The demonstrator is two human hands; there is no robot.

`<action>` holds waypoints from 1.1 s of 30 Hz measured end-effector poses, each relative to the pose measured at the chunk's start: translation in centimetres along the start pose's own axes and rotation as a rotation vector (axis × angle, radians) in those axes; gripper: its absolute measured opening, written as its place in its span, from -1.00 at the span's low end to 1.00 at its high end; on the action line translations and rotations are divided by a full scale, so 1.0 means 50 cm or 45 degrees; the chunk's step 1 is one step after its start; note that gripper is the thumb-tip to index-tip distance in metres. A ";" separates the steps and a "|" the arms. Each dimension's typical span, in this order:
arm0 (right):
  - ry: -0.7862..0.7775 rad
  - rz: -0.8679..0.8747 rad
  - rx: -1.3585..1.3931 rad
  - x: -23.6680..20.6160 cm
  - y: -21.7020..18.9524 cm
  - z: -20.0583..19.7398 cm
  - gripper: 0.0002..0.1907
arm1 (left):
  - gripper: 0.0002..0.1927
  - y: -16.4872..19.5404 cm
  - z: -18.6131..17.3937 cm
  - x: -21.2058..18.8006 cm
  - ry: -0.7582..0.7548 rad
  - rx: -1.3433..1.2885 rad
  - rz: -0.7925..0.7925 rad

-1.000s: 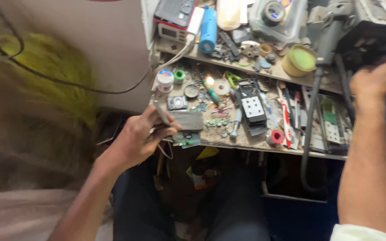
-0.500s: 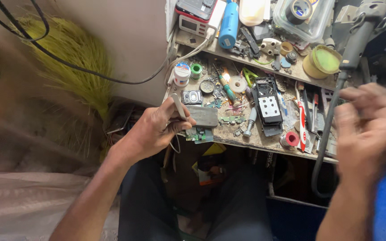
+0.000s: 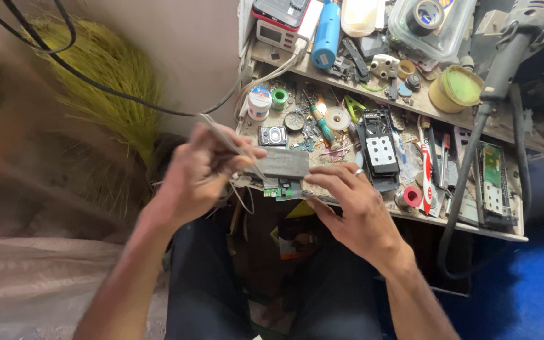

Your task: The person uses a hot air gun and tweezers to work on a small circuit board, then applies flux and solders components with a soldering iron. They wipe the board with a cotton swab and continue adjusting parts with tweezers.

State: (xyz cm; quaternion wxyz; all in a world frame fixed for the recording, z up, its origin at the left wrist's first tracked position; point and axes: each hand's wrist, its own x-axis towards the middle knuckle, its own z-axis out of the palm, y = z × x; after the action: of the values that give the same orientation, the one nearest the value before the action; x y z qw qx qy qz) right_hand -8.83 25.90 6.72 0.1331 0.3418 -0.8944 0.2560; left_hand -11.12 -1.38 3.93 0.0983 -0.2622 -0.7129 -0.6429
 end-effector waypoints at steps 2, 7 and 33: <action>-0.004 -0.051 0.003 0.016 0.008 0.003 -0.60 | -0.85 0.014 -0.011 -0.033 0.115 -0.165 0.031; -0.099 -0.135 -0.003 0.075 0.027 0.013 -0.59 | -0.86 0.014 0.043 -0.163 0.219 -0.295 -0.167; 0.762 0.603 -0.158 -0.152 0.155 -0.066 -0.74 | -0.66 -0.039 0.189 -0.136 0.627 0.625 -0.223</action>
State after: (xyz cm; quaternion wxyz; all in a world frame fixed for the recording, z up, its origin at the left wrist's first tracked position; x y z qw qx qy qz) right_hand -8.34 36.79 3.49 0.3460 0.0272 -0.8839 0.3134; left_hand -4.49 6.03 -2.49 0.2720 -0.0059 -0.8208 -0.5023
